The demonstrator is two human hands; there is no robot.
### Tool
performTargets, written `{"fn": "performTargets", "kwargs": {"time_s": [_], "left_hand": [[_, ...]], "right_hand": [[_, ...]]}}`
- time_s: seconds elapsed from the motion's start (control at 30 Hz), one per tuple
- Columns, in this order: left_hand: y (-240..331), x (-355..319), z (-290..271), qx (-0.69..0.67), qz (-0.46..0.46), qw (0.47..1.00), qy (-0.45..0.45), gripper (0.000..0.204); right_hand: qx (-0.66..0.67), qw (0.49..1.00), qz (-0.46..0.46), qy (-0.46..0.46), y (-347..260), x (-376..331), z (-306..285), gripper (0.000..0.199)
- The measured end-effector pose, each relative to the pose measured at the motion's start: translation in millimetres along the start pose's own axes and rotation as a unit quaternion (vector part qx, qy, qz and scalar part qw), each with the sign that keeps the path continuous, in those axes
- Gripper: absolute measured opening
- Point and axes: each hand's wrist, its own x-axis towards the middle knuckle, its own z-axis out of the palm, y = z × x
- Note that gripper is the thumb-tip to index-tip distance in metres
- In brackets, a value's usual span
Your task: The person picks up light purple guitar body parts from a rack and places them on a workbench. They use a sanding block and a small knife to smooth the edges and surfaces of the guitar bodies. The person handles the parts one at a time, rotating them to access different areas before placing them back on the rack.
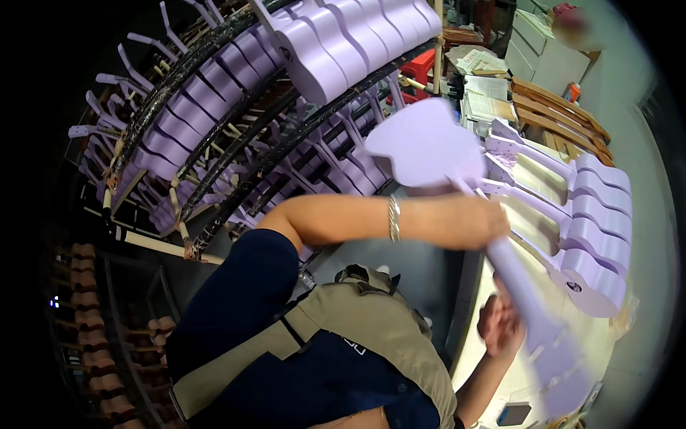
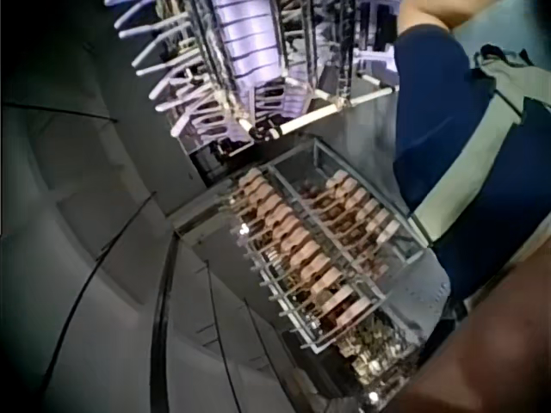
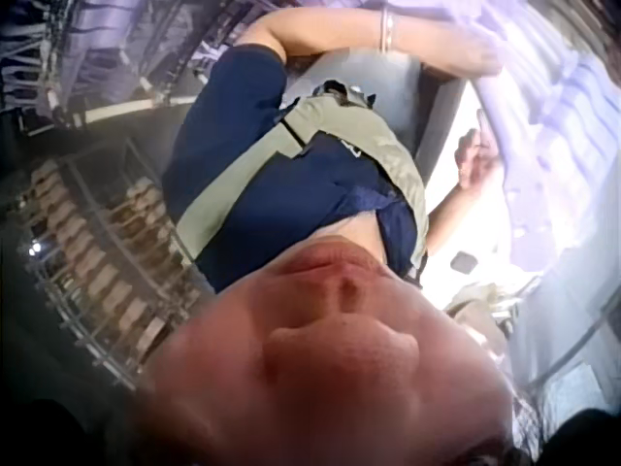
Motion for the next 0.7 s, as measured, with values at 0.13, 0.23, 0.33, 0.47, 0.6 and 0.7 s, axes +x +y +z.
{"fn": "performTargets", "kwargs": {"time_s": [0.13,0.23,0.33,0.47,0.6,0.7], "left_hand": [[-67.1,-63.1,-70.4,-0.084,-0.293,0.952,0.037,0.047],[-77.7,-109.9,-133.3,-0.112,-0.431,0.887,0.123,0.041],[-91.4,-158.0,-192.5,-0.024,-0.402,0.887,0.224,0.024],[-123.0,-196.5,-282.5,-0.005,-0.389,0.860,0.330,0.029],[-174.3,-212.6,-313.4,0.090,-0.408,0.808,0.416,0.025],[-222.4,-230.8,-334.8,0.114,-0.408,0.804,0.418,0.026]], "right_hand": [[-0.070,0.992,-0.023,0.100,23.0,48.3,11.6,0.066],[-0.080,0.992,0.032,0.096,43.4,54.5,-4.0,0.055],[-0.059,0.985,0.073,0.147,62.9,51.4,-20.6,0.045],[-0.005,0.980,0.070,0.184,76.9,43.0,-39.9,0.043],[-0.002,0.977,0.035,0.212,79.4,42.9,-51.1,0.042],[0.008,0.977,0.037,0.210,84.6,56.2,-44.4,0.040]]}}
